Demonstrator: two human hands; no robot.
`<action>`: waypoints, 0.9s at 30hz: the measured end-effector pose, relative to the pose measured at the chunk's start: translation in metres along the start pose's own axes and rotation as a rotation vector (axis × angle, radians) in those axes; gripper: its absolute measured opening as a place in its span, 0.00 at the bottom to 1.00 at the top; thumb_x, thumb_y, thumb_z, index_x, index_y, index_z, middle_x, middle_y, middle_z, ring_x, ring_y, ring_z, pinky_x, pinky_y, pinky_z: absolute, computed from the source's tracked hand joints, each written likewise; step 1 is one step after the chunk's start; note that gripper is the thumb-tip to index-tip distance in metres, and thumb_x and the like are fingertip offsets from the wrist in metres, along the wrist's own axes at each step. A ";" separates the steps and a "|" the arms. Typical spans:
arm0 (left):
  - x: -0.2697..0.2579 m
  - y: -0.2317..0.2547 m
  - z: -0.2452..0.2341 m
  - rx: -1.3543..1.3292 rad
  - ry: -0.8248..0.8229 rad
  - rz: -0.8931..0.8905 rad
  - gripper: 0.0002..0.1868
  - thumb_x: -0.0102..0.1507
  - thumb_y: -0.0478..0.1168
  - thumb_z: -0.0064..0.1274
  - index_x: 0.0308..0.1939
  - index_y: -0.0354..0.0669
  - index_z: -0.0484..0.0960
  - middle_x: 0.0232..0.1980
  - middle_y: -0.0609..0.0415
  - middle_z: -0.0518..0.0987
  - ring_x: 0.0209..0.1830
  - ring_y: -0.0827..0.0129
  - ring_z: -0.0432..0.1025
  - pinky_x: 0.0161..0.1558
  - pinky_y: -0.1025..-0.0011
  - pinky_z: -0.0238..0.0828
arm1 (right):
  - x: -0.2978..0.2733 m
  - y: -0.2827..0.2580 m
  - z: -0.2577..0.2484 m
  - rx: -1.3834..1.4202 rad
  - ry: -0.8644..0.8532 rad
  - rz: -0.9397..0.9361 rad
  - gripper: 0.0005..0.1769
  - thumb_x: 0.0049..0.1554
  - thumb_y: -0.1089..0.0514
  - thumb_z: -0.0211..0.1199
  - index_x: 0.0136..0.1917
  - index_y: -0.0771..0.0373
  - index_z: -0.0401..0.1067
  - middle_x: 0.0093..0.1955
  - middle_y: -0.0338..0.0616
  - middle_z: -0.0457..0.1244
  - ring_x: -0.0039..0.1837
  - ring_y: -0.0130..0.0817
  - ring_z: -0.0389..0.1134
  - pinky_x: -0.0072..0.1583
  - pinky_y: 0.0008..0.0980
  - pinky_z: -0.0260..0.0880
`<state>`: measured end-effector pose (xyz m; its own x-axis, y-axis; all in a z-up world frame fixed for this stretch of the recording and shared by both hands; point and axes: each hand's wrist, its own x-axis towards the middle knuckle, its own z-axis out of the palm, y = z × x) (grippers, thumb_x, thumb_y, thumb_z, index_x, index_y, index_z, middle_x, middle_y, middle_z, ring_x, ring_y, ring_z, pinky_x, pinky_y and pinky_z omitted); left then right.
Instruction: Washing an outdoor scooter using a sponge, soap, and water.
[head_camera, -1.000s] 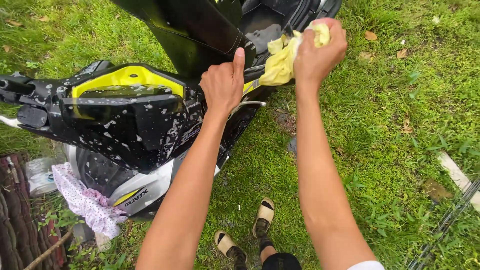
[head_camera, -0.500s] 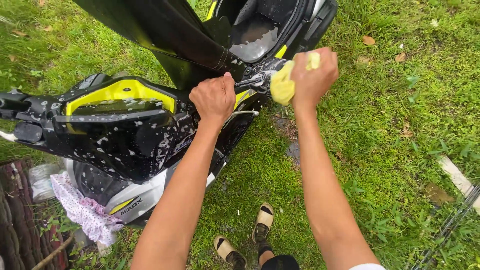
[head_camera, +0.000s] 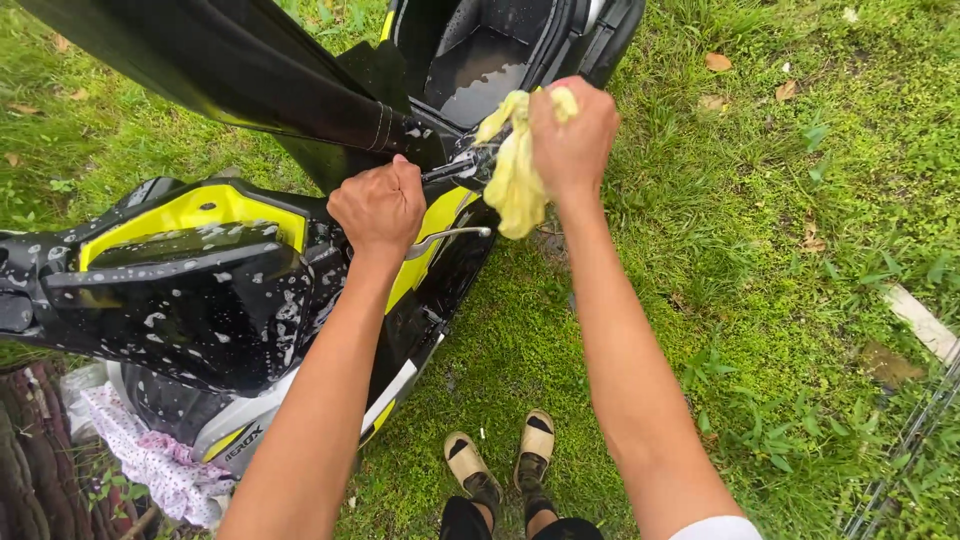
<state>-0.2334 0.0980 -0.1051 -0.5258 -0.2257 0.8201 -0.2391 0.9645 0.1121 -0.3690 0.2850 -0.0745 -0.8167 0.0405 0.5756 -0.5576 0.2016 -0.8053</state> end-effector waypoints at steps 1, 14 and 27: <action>0.003 -0.001 0.003 0.015 0.024 0.016 0.29 0.67 0.43 0.47 0.10 0.47 0.60 0.11 0.58 0.59 0.09 0.60 0.55 0.17 0.61 0.40 | 0.028 0.004 -0.003 -0.065 -0.174 0.301 0.05 0.55 0.59 0.62 0.37 0.59 0.75 0.31 0.37 0.65 0.29 0.24 0.61 0.30 0.24 0.61; 0.005 0.003 -0.005 0.069 0.138 0.082 0.26 0.66 0.44 0.42 0.10 0.51 0.60 0.11 0.60 0.57 0.07 0.64 0.52 0.14 0.63 0.41 | -0.040 0.011 -0.013 0.311 -0.382 1.003 0.26 0.44 0.51 0.61 0.55 0.54 0.61 0.46 0.44 0.59 0.45 0.36 0.60 0.43 0.40 0.60; 0.008 0.010 -0.004 0.023 0.245 0.111 0.23 0.62 0.41 0.44 0.14 0.52 0.54 0.14 0.61 0.55 0.11 0.70 0.55 0.14 0.66 0.43 | -0.096 -0.022 -0.020 0.949 0.303 1.283 0.65 0.28 0.37 0.60 0.77 0.47 0.40 0.71 0.60 0.52 0.70 0.58 0.56 0.64 0.63 0.64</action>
<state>-0.2373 0.1065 -0.0950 -0.3368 -0.0764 0.9385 -0.2108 0.9775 0.0039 -0.2752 0.2964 -0.1088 -0.7982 -0.0989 -0.5942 0.4499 -0.7538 -0.4789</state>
